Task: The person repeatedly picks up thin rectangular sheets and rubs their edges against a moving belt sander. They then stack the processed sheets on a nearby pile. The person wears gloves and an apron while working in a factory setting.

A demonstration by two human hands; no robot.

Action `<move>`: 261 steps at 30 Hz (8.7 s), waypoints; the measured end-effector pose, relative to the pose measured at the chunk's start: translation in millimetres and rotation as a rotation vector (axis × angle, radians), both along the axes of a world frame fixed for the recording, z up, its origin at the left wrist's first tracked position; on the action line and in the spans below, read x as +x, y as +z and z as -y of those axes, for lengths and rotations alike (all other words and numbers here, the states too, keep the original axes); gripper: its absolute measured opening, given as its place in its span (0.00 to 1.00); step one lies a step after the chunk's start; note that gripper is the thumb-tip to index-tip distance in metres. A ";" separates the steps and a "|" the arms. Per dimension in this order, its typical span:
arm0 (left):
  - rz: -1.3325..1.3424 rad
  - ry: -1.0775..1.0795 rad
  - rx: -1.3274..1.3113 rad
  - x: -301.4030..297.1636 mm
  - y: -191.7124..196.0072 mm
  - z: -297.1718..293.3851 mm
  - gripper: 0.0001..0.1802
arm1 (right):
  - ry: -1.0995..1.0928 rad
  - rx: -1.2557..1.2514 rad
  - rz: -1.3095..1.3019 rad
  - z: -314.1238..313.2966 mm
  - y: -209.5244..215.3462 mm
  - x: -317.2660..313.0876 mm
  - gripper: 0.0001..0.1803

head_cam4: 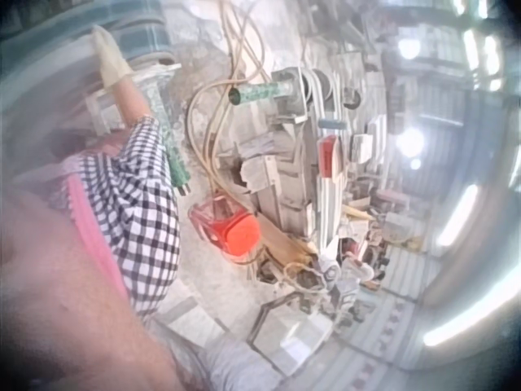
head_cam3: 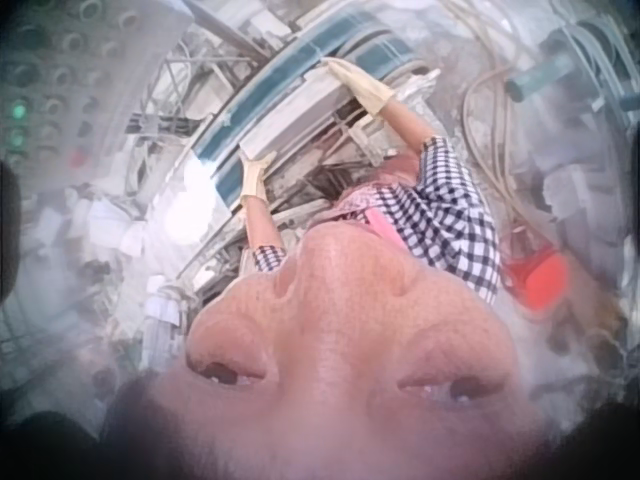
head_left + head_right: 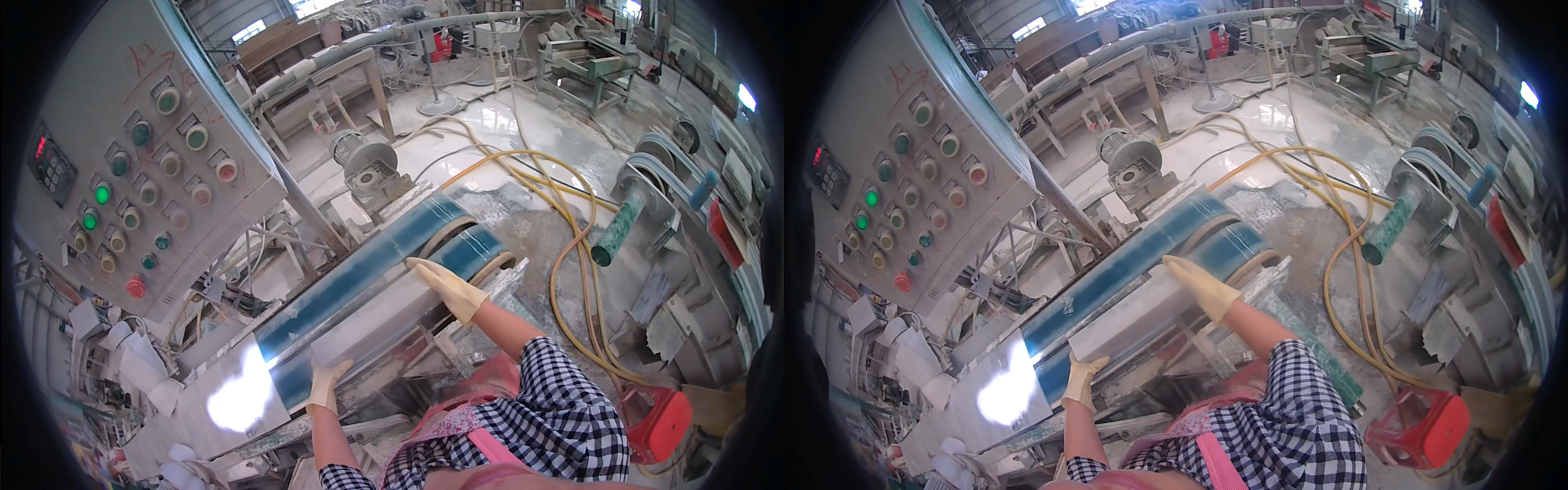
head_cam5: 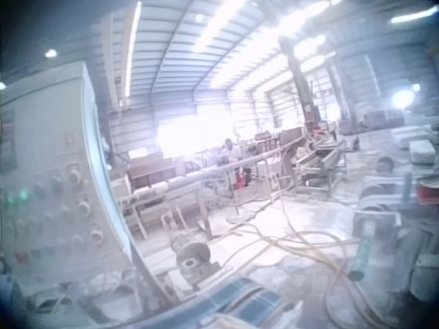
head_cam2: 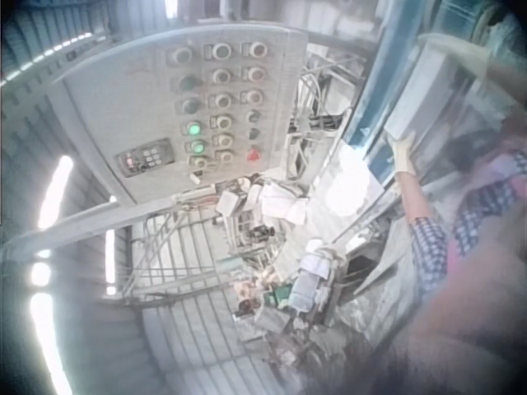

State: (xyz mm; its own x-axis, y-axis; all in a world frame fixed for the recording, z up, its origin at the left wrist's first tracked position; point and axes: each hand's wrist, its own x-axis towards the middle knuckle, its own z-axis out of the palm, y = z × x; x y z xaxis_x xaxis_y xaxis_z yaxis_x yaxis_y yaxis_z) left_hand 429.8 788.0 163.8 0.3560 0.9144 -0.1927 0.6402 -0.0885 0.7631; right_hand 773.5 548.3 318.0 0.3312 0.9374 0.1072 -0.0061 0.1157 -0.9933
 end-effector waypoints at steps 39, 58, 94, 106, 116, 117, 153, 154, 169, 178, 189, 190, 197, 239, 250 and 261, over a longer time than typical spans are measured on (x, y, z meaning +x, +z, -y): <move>0.219 0.001 -0.434 -159.8 36.8 372.5 0.52 | 0.509 -0.751 0.200 153.9 -58.7 -72.5 0.34; 0.899 1.833 -0.105 -336.5 15.2 1049.9 0.42 | 2.115 -0.457 0.784 413.0 -106.4 -744.7 0.42; 0.133 2.296 -0.482 -674.4 -356.0 1256.0 0.18 | 2.201 0.390 1.401 725.8 -444.0 -1242.2 0.36; 1.641 2.852 0.369 -694.4 -321.1 1244.3 0.42 | 2.275 -0.513 0.920 728.5 -447.6 -1252.7 0.42; 1.332 2.937 0.159 -707.5 -348.0 1241.2 0.44 | 2.227 -0.259 1.112 744.4 -423.7 -1252.3 0.35; 1.300 2.930 0.146 -706.3 -353.9 1241.9 0.44 | 2.203 -0.269 1.129 745.2 -426.4 -1254.6 0.34; 0.484 2.209 -0.101 -608.8 -305.5 1163.5 0.24 | 1.274 -0.689 0.962 289.7 -351.3 -716.0 0.18; 0.595 2.133 0.121 -647.8 -290.0 1120.8 0.25 | 1.237 -0.631 0.997 280.1 -344.7 -715.9 0.18; 0.465 1.454 -0.126 -559.1 -169.9 786.7 0.14 | 0.804 -0.531 0.997 78.1 -338.1 -446.2 0.19; 0.521 1.522 -0.285 -598.6 -156.0 692.2 0.22 | 0.666 -0.650 0.839 10.1 -233.8 -491.3 0.21; 0.362 1.282 -0.368 -777.2 -125.7 465.1 0.23 | 0.559 -0.563 1.125 47.1 -244.5 -514.4 0.16; 0.294 1.246 -0.435 -795.1 -117.8 430.6 0.24 | 0.827 -0.238 1.695 51.8 -242.9 -518.3 0.18; 0.205 0.864 -0.457 -870.2 -24.0 240.7 0.24 | 0.091 -0.980 0.485 89.3 -201.0 -585.5 0.16; -0.157 0.066 0.722 -486.8 85.6 -258.4 0.15 | -0.588 -0.370 0.145 -253.6 54.4 -522.6 0.20; -0.021 0.072 0.792 -475.8 88.4 -252.8 0.11 | -0.325 -0.746 1.129 -487.0 -12.1 -557.8 0.25; 0.200 0.057 0.699 -478.2 102.6 -261.9 0.13 | -0.276 -0.651 0.469 -507.4 1.8 -536.0 0.24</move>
State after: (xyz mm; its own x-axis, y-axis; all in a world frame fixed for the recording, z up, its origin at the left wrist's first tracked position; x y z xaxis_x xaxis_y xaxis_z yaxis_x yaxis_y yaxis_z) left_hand -48.4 1049.9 266.4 0.2713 0.8180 0.5071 0.5129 -0.5687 0.6430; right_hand 237.6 1055.7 319.8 0.6130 0.7520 -0.2423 0.3674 -0.5428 -0.7552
